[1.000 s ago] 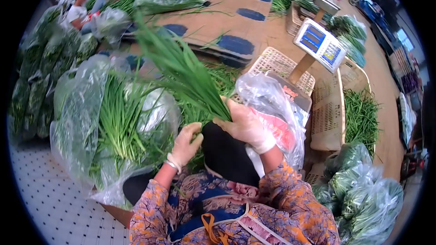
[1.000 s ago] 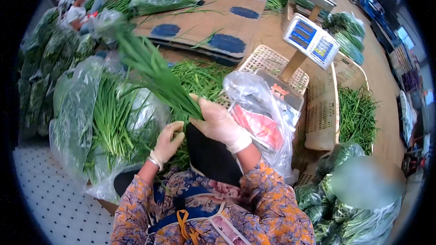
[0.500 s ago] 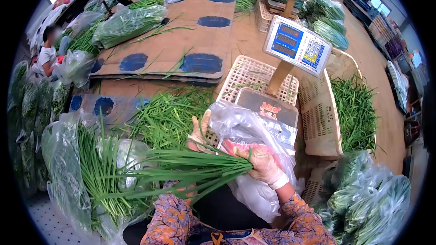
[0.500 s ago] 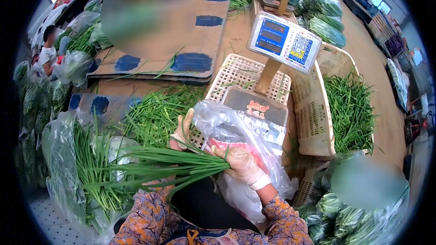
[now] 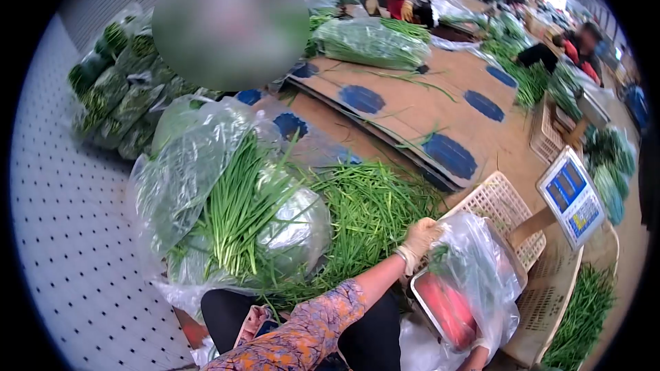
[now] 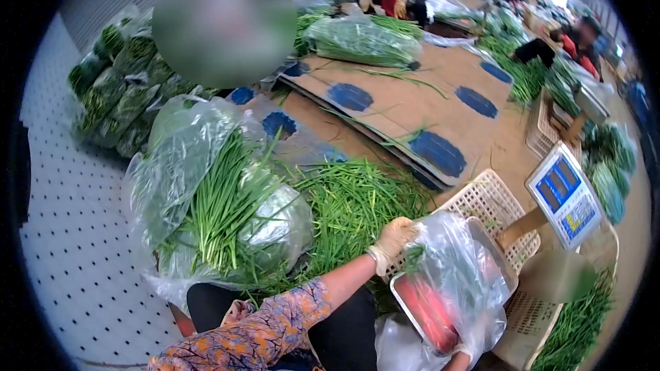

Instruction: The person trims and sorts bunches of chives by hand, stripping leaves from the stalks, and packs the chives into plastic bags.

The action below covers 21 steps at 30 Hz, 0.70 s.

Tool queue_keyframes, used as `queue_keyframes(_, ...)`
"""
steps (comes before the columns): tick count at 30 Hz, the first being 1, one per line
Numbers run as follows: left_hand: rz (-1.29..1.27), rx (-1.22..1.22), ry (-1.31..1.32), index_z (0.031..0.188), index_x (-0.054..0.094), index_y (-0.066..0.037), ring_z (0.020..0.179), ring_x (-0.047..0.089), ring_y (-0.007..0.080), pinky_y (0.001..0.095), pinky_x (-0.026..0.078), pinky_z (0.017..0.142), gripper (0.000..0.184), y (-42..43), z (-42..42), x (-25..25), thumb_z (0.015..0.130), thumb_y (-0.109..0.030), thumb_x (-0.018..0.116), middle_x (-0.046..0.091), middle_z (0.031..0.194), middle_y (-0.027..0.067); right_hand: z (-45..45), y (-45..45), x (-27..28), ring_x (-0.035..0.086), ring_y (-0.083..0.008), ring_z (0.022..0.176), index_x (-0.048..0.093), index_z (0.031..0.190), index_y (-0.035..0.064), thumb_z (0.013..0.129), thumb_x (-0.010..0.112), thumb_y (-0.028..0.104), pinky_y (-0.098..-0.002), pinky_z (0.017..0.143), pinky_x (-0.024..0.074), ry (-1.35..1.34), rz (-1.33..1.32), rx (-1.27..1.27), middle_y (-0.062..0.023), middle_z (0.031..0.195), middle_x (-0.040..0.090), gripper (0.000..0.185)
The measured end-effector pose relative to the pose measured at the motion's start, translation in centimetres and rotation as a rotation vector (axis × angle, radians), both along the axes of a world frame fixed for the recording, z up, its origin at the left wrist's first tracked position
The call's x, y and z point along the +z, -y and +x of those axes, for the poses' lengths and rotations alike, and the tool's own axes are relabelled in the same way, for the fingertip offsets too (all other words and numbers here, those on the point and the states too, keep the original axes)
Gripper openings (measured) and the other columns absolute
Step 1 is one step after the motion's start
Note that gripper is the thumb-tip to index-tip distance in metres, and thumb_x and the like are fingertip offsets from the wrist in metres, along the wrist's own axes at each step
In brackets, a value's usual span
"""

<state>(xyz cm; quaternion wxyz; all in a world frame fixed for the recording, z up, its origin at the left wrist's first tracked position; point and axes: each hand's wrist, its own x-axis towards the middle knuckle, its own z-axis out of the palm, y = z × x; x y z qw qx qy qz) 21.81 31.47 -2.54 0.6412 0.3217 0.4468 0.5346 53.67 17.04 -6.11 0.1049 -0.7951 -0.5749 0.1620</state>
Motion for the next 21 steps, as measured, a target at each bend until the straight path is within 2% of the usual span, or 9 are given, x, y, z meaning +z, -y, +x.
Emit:
queue_keyframes(2,0.076,0.031,0.014,0.119,0.045,0.0,0.09,0.055,0.0149,0.0259,0.045,0.08,0.043,1.2,0.8,2.3,0.082,-0.011,0.064,0.059,0.102,0.0082,-2.6,-0.3,4.3,0.046,-0.0357,0.113,0.046,0.124,0.0016,0.082,0.056,0.02,-0.0407,0.097,0.0352,-0.188,0.022,-0.018,-0.0217,0.122,0.05,0.047)
queue_keyframes(3,0.088,0.043,0.021,0.119,0.045,0.0,0.09,0.055,0.0149,0.0259,0.045,0.08,0.043,1.7,0.5,2.9,0.082,-0.011,0.064,0.059,0.102,0.0082,-3.1,-0.1,4.5,0.046,-0.0357,0.113,0.046,0.124,0.0016,0.082,0.056,0.02,-0.0407,0.097,0.0352,-0.182,0.033,-0.005,-0.0217,0.122,0.05,0.047)
queue_keyframes(5,0.064,0.055,-0.191,0.134,0.026,0.001,0.114,0.047,0.0237,0.0327,0.039,0.095,0.065,2.9,0.0,3.9,0.082,-0.013,0.063,0.046,0.125,0.0183,-3.8,0.4,2.6,0.048,-0.0362,0.11,0.047,0.123,0.0009,0.078,0.059,0.02,-0.0407,0.096,0.0358,-0.116,0.092,0.054,-0.022,0.121,0.051,0.051)
queue_keyframes(8,0.141,0.142,-0.124,0.136,0.024,-0.001,0.124,0.038,0.0274,0.0356,0.031,0.102,0.07,5.3,-1.5,3.0,0.081,-0.018,0.064,0.037,0.133,0.0197,-5.2,1.8,0.0,0.05,-0.0369,0.107,0.048,0.122,-0.0001,0.072,0.065,0.021,-0.0406,0.096,0.0368,-0.029,0.171,0.132,-0.0226,0.119,0.052,0.057)
queue_keyframes(10,0.124,0.107,-0.355,0.135,0.023,0.002,0.128,0.032,0.0285,0.0386,0.028,0.105,0.065,8.5,-4.5,4.5,0.084,-0.017,0.06,0.03,0.138,0.0214,-11.7,3.1,6.0,0.051,-0.0401,0.104,0.047,0.122,-0.0005,0.077,0.059,0.02,-0.0415,0.096,0.0357,-0.276,0.079,0.087,-0.0266,0.107,0.057,0.051)
queue_keyframes(12,0.12,0.21,-0.194,0.133,0.029,0.0,0.126,0.036,0.0277,0.0383,0.029,0.104,0.06,12.6,-6.6,4.6,0.084,-0.017,0.06,0.036,0.135,0.0182,-14.6,2.7,7.9,0.046,-0.0404,0.111,0.044,0.123,-0.0037,0.077,0.06,0.012,-0.0409,0.097,0.0354,-0.233,0.232,0.348,-0.0268,0.12,0.049,0.052)
queue_keyframes(14,0.167,0.272,-0.385,0.13,0.036,-0.003,0.122,0.04,0.0266,0.0379,0.03,0.104,0.054,16.8,-9.4,4.8,0.084,-0.018,0.06,0.041,0.131,0.0148,-16.5,1.9,8.9,0.046,-0.0382,0.113,0.043,0.124,-0.0039,0.079,0.06,0.012,-0.0406,0.098,0.0345,-0.254,0.295,0.52,-0.0246,0.123,0.047,0.051)
queue_keyframes(16,0.33,0.433,-0.773,0.115,0.051,-0.005,0.11,0.048,0.0268,0.0345,0.036,0.098,0.036,20.9,-13.0,5.9,0.081,-0.016,0.06,0.05,0.117,0.0124,-19.2,0.9,11.0,0.048,-0.0297,0.113,0.043,0.125,-0.0039,0.084,0.057,0.012,-0.0372,0.097,0.0358,-0.569,0.314,0.555,-0.0198,0.121,0.05,0.046)
queue_keyframes(21,0.339,0.837,-1.059,0.102,0.058,-0.006,0.109,0.051,0.0253,0.0347,0.037,0.097,0.022,29.4,-22.8,9.1,0.08,-0.005,0.057,0.056,0.111,0.0111,-30.2,1.1,17.8,0.054,-0.0181,0.105,0.044,0.124,-0.0036,0.088,0.048,-0.003,-0.0276,0.094,0.041,-1.098,0.081,0.741,-0.0125,0.117,0.054,0.036)
